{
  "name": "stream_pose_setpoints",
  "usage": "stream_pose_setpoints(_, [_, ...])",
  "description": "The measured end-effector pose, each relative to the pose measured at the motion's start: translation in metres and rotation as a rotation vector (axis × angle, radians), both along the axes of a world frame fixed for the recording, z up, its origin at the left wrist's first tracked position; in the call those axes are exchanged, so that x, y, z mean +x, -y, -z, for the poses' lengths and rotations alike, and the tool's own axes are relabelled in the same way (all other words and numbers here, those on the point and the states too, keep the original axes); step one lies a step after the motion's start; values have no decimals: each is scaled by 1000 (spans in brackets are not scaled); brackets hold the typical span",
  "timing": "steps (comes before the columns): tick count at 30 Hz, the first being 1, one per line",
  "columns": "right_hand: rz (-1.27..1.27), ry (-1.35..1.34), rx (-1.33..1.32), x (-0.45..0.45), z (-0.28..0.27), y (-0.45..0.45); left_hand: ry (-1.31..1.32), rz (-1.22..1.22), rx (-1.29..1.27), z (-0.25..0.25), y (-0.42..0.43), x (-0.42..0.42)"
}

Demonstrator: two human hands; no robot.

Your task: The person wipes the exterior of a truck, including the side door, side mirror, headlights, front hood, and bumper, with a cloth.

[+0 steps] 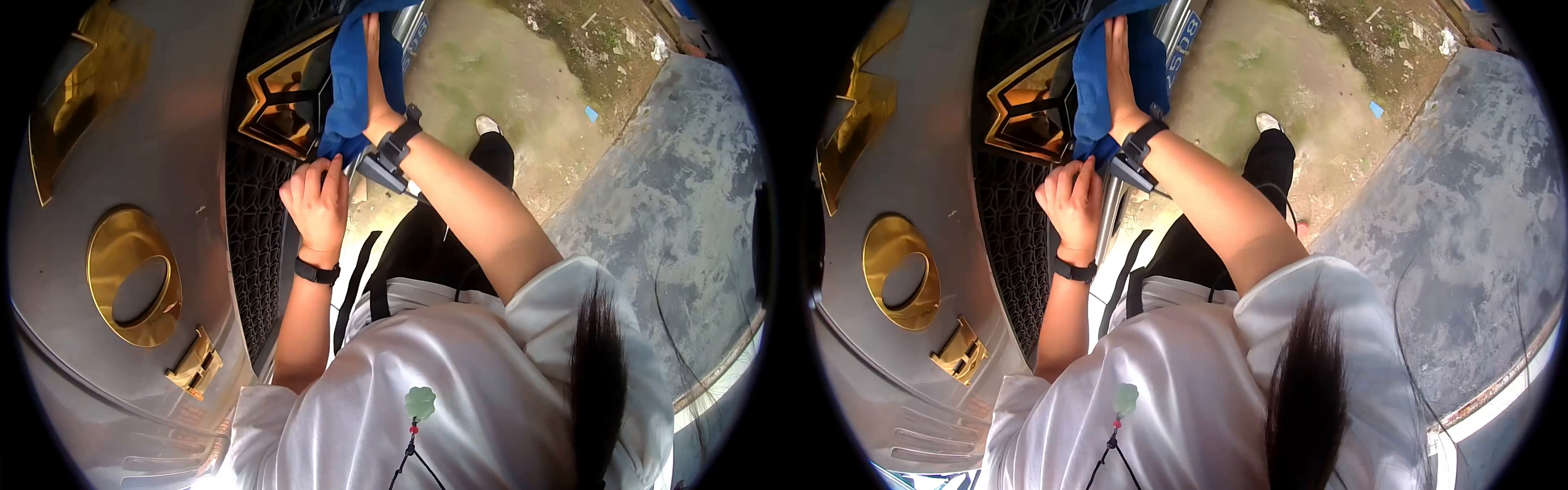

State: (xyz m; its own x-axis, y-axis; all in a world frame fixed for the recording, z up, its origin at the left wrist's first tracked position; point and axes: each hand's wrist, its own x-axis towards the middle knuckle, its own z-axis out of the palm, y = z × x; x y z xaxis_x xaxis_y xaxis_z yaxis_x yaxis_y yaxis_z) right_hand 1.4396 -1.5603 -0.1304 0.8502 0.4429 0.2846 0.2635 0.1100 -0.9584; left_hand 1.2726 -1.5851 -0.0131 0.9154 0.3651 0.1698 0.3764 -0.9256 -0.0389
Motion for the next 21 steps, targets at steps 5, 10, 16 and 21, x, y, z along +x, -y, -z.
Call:
stream_pose_setpoints(5, [-123, -213, -205, -141, -11, 23, -122, -95, -5, -20, 8, -128])
stream_pose_setpoints(10, [-220, 164, -351, -289, -14, 41, -196, -307, -29, -21, 33, -272])
stream_pose_setpoints(16, [-499, 553, -165, -372, -10, 68, -253, -562, -14, -19, 49, -399])
stream_pose_setpoints(21, [-447, 442, -210, -332, -5, 64, -82, -495, -110, 11, 47, -385])
